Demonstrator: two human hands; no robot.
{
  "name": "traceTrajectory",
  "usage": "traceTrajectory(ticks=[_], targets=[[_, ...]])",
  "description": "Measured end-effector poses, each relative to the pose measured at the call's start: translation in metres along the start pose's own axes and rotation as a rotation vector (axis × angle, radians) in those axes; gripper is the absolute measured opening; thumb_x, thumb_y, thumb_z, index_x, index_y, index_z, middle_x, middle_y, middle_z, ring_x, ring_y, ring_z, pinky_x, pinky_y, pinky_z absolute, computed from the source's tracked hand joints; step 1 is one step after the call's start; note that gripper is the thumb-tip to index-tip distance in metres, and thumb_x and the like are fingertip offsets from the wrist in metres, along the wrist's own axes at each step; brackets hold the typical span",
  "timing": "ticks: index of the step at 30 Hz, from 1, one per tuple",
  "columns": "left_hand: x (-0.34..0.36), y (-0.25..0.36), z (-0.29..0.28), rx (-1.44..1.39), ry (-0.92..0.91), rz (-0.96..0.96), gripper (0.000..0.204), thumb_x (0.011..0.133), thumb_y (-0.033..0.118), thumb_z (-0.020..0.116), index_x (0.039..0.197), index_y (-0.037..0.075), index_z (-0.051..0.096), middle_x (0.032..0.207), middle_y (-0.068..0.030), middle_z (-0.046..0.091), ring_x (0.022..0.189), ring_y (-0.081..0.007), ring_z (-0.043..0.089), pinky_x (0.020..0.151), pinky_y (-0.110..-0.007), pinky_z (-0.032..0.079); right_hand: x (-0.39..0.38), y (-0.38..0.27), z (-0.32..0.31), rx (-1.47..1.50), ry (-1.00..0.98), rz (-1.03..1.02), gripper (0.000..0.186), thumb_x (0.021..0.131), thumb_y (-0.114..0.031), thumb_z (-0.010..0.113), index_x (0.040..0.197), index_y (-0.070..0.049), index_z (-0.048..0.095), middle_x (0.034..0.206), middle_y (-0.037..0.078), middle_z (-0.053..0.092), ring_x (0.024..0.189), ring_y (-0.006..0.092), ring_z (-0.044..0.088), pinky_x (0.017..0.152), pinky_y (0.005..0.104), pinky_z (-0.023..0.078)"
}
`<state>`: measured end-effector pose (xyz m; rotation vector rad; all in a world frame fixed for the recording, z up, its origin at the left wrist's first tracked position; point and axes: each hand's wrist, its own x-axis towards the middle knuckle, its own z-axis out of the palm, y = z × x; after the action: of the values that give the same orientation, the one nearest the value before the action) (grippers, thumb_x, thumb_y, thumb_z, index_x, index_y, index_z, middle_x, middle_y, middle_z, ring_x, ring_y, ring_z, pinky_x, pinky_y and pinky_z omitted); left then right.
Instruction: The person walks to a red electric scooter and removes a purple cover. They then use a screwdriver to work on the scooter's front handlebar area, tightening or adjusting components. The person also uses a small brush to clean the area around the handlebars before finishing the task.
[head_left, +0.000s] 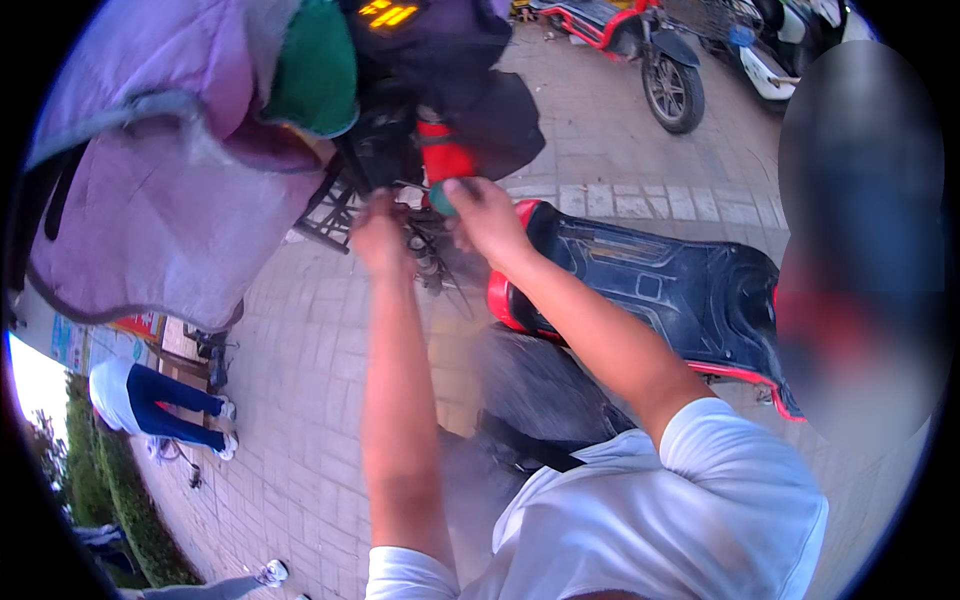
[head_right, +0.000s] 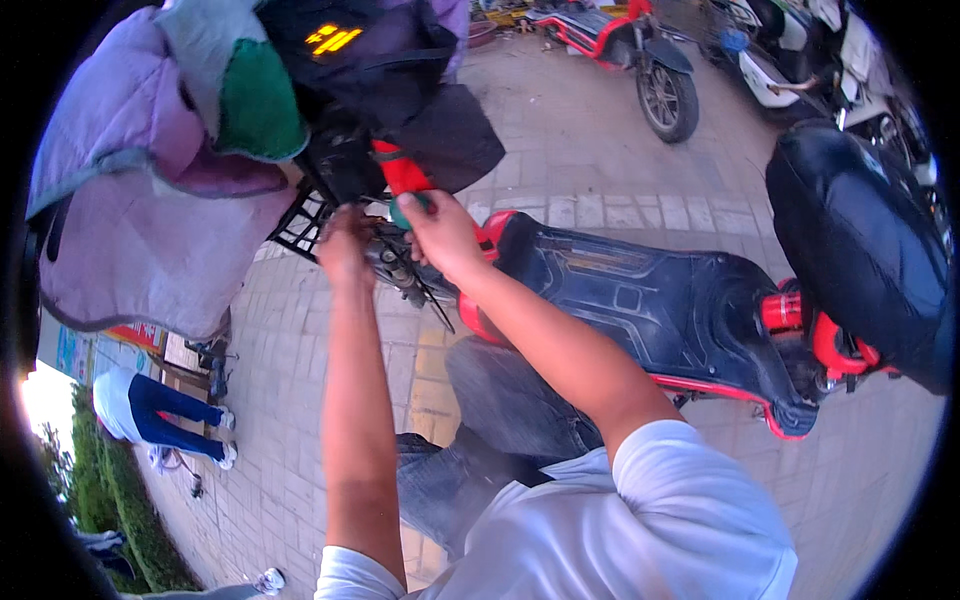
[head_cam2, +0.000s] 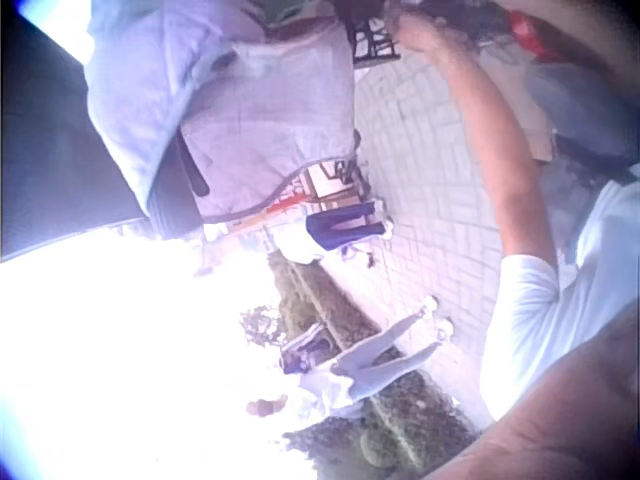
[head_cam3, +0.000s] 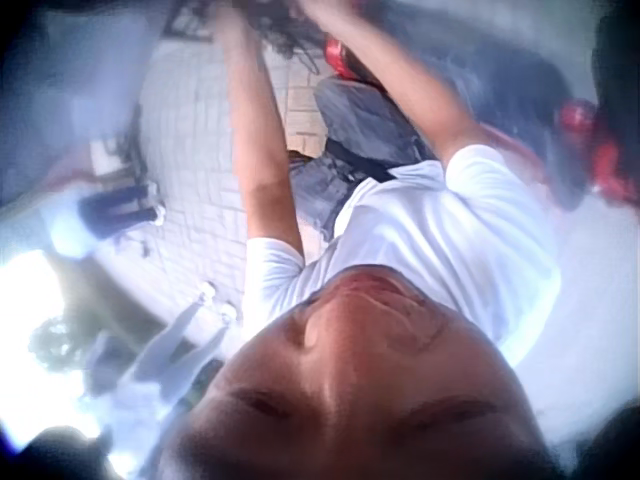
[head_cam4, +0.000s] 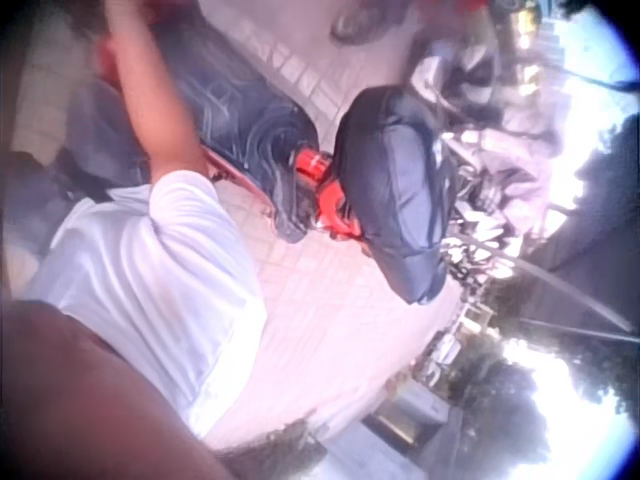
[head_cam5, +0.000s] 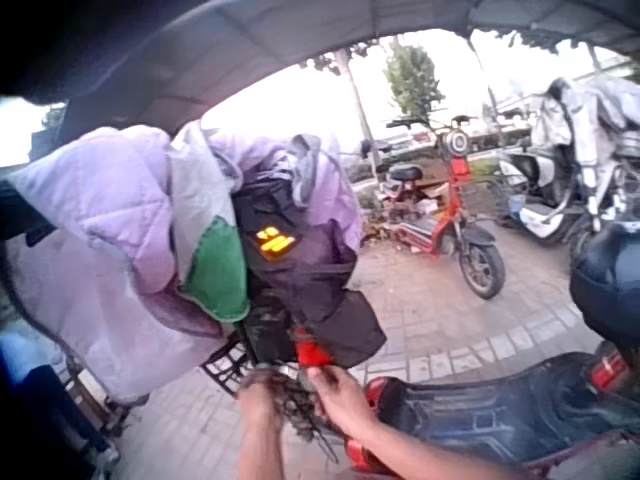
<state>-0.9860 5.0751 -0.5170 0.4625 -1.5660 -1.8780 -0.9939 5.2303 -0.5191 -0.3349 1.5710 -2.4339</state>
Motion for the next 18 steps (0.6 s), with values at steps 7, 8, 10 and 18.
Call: traceTrajectory(ticks=[7, 8, 10, 18], targets=[[0.043, 0.061, -0.042, 0.925, 0.106, 1.057, 0.026, 0.087, 0.020, 0.058, 0.104, 0.002, 0.065, 0.099, -0.0183, 0.066, 0.097, -0.0329, 0.060, 0.087, -0.044, 0.044, -0.003, 0.012, -0.016, -0.946, 0.004, -0.645, 0.059, 0.082, -0.031, 0.069, 0.129, -0.006, 0.044, 0.106, 0.023, 0.059, 0.088, 0.0422, 0.058, 0.075, 0.0440, 0.048], [0.055, 0.060, -0.048, 1.037, 0.053, 1.050, 0.026, 0.087, 0.022, 0.058, 0.105, 0.003, 0.066, 0.099, -0.0175, 0.066, 0.096, -0.0330, 0.060, 0.086, -0.044, 0.044, -0.001, 0.016, -0.019, -0.877, 0.016, -0.658, 0.058, 0.082, -0.031, 0.069, 0.129, -0.006, 0.044, 0.103, 0.022, 0.060, 0.086, 0.0410, 0.059, 0.074, 0.0433, 0.048], [0.073, 0.059, -0.060, 1.280, -0.036, 1.033, 0.027, 0.088, 0.024, 0.057, 0.106, 0.006, 0.066, 0.098, -0.0160, 0.067, 0.096, -0.0332, 0.060, 0.085, -0.044, 0.044, 0.004, 0.025, -0.018, -0.720, 0.019, -0.690, 0.055, 0.083, -0.029, 0.069, 0.128, -0.006, 0.046, 0.097, 0.020, 0.061, 0.083, 0.0386, 0.061, 0.072, 0.0418, 0.048], [0.069, 0.055, -0.055, 1.281, -0.076, 0.935, 0.027, 0.086, 0.028, 0.058, 0.108, 0.014, 0.068, 0.099, -0.0110, 0.068, 0.098, -0.0312, 0.060, 0.092, -0.043, 0.039, 0.003, 0.033, -0.009, -0.614, 0.068, -0.490, 0.051, 0.086, -0.030, 0.064, 0.127, -0.010, 0.043, 0.083, 0.023, 0.062, 0.078, 0.0420, 0.062, 0.067, 0.0463, 0.048]])
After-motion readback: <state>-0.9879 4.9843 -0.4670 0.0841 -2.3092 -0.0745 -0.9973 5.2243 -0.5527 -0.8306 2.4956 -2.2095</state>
